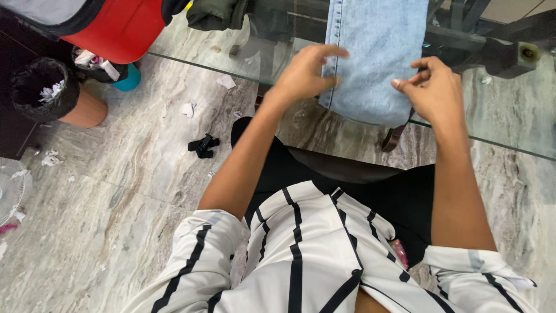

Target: The person folds a pair of light blue jeans on a glass table, smoothing and aligning the fabric, then folds them into a compact bundle and places them into an open red suitcase. The person then picks up a pair of dark blue shorts and begins to smooth and fold them on the same table.

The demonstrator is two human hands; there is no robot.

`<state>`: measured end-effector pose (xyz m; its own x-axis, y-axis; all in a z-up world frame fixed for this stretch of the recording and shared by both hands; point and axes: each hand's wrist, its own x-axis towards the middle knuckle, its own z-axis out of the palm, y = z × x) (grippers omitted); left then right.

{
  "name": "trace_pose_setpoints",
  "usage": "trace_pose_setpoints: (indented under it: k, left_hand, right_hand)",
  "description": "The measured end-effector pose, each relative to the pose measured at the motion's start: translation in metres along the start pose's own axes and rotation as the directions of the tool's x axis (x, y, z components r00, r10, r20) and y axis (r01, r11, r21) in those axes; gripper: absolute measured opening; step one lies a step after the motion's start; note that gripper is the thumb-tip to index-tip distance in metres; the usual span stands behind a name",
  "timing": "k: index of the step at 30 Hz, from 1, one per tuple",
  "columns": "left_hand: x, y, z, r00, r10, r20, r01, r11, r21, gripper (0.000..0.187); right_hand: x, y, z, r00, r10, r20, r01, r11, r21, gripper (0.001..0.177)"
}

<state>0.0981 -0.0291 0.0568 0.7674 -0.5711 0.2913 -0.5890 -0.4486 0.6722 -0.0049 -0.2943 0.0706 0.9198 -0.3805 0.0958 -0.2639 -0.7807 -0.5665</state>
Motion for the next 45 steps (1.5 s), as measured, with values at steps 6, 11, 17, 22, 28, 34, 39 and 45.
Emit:
trace_pose_setpoints:
  k: [6,11,17,22,28,34,39,45]
  left_hand:
    - [-0.004,-0.014,0.040,0.964,-0.134,-0.230,0.147,0.988,0.038,0.066]
    - [0.003,-0.016,0.043,0.946,-0.275,-0.174,0.292,0.954,0.075,0.064]
    - [0.012,-0.011,0.048,0.941,-0.188,-0.282,0.206,0.978,0.034,0.064]
    - [0.005,-0.005,0.039,0.940,-0.208,-0.271,0.184,0.977,-0.112,0.042]
    - [0.000,0.002,0.038,0.928,-0.193,-0.319,0.187,0.981,-0.051,0.054]
    - [0.057,-0.015,0.063,0.879,0.211,-0.428,-0.134,0.970,0.202,0.040]
    - [0.087,-0.031,0.088,0.997,0.036,-0.065,0.000,0.873,0.488,0.058]
    - [0.058,-0.029,0.071,0.994,-0.099,-0.047,0.109,0.857,0.504,0.074]
  right_hand:
    - [0.001,0.014,0.018,0.969,-0.214,-0.126,0.185,0.960,-0.209,0.075]
    - [0.000,0.016,0.013,0.997,-0.027,-0.070,0.020,0.995,-0.101,0.076]
    - [-0.005,0.015,0.009,0.992,-0.062,-0.109,0.063,0.998,0.005,0.057]
    - [-0.019,0.014,0.008,0.985,-0.041,-0.165,0.056,0.995,0.083,0.037]
    - [-0.030,-0.003,-0.003,0.986,-0.110,-0.127,0.096,0.990,-0.107,0.035]
    - [0.014,-0.021,0.010,0.843,-0.508,-0.178,0.486,0.860,-0.155,0.027]
    - [0.066,-0.028,0.048,0.798,-0.585,0.147,0.603,0.766,-0.224,0.061]
    - [0.045,-0.009,0.056,0.948,-0.186,0.258,0.283,0.863,-0.418,0.088]
